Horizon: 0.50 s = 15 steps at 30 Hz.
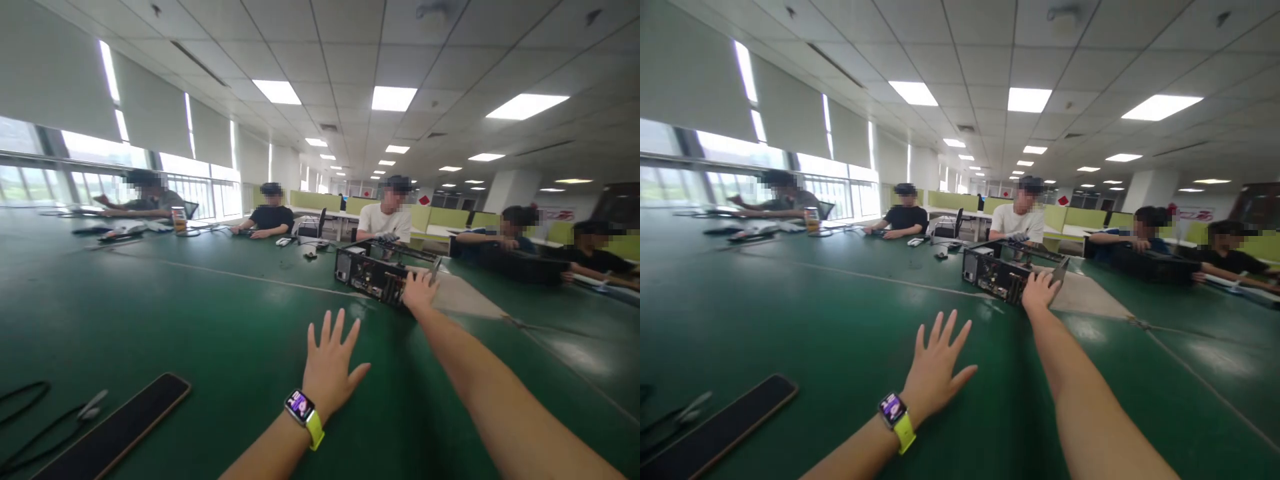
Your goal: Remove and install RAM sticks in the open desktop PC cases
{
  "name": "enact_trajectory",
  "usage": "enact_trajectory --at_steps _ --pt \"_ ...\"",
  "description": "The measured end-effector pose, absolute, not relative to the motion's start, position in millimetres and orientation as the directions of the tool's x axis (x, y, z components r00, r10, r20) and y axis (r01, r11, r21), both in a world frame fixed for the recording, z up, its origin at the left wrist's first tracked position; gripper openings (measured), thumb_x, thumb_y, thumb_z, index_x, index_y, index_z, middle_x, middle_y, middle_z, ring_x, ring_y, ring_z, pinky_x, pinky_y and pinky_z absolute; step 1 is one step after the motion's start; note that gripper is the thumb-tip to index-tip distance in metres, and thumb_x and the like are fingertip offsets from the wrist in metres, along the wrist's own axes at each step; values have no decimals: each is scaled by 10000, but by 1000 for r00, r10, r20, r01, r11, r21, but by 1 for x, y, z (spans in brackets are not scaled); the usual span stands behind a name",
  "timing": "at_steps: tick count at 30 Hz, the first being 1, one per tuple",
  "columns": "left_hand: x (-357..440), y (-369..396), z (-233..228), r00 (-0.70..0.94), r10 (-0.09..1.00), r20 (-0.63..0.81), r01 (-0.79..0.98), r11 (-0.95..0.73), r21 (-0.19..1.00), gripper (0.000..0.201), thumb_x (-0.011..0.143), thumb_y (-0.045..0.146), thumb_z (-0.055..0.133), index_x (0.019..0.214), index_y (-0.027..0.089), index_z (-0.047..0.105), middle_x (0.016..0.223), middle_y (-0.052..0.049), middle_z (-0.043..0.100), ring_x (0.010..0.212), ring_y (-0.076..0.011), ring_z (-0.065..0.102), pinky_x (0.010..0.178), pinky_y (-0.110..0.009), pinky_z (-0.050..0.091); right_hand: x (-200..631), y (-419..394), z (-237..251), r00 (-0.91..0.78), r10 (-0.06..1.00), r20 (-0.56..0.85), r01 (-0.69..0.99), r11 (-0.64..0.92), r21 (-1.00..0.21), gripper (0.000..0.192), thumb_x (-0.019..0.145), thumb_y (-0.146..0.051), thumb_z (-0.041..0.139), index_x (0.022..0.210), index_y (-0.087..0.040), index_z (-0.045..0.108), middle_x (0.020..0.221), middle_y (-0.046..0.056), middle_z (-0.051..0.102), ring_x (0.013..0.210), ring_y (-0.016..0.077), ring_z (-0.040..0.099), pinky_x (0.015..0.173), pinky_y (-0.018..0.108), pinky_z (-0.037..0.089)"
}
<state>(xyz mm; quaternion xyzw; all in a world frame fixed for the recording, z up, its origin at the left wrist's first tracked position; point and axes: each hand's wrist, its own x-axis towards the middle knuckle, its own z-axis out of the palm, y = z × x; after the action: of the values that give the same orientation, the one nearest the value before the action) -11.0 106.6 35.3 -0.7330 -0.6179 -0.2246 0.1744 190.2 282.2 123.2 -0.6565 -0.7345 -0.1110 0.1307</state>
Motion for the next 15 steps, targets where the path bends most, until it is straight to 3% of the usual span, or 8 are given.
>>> enact_trajectory --at_steps 2,5,7,9,11,13,15 --pt "-12 100 36 167 849 501 980 -200 13 748 815 656 380 1447 324 159 1542 -82 114 1396 -359 34 1050 -655 122 193 286 114 17 941 339 997 8 -71 492 878 -142 374 1352 -13 350 1416 341 218 1310 430 185 963 668 132" --pt "-5 99 42 264 866 424 962 -271 -44 751 798 628 457 1432 298 222 1535 -97 140 1394 -360 39 1068 -630 116 196 274 112 -4 945 328 992 44 -116 515 882 -239 434 1332 5 375 1395 330 270 1299 441 209 983 634 181" --pt "5 97 48 378 844 380 925 -363 -113 764 772 580 543 1417 283 260 1536 -100 133 1394 -357 44 1085 -593 125 196 251 117 -106 945 308 977 156 -142 482 899 -305 427 1295 -32 439 1341 273 399 1261 375 327 1000 520 273" --pt "17 91 53 503 791 348 864 -467 -187 777 739 523 620 1400 274 296 1536 -99 130 1394 -349 53 1100 -558 121 198 213 125 -245 927 284 937 302 -177 409 928 -348 376 1237 -122 519 1252 154 535 1168 262 463 974 358 352" --pt "33 82 57 620 721 311 785 -574 -232 794 706 488 671 1384 265 325 1527 -103 162 1392 -343 77 1110 -541 113 203 162 133 -430 853 296 821 506 -264 365 938 -382 360 1151 -186 583 1165 67 605 1071 191 533 925 270 390" --pt "52 70 58 706 655 270 708 -669 -229 793 703 468 681 1383 247 337 1513 -104 207 1388 -339 103 1120 -523 120 211 105 138 -609 714 346 618 700 -358 348 885 -439 477 1107 -204 607 1136 51 620 1043 189 545 914 279 405" --pt "77 57 56 748 620 236 661 -725 -193 788 718 473 667 1392 229 339 1504 -101 238 1382 -344 127 1128 -506 143 219 51 137 -721 586 369 442 800 -406 533 738 -494 665 1174 -200 578 1182 75 598 1091 228 516 956 336 386"
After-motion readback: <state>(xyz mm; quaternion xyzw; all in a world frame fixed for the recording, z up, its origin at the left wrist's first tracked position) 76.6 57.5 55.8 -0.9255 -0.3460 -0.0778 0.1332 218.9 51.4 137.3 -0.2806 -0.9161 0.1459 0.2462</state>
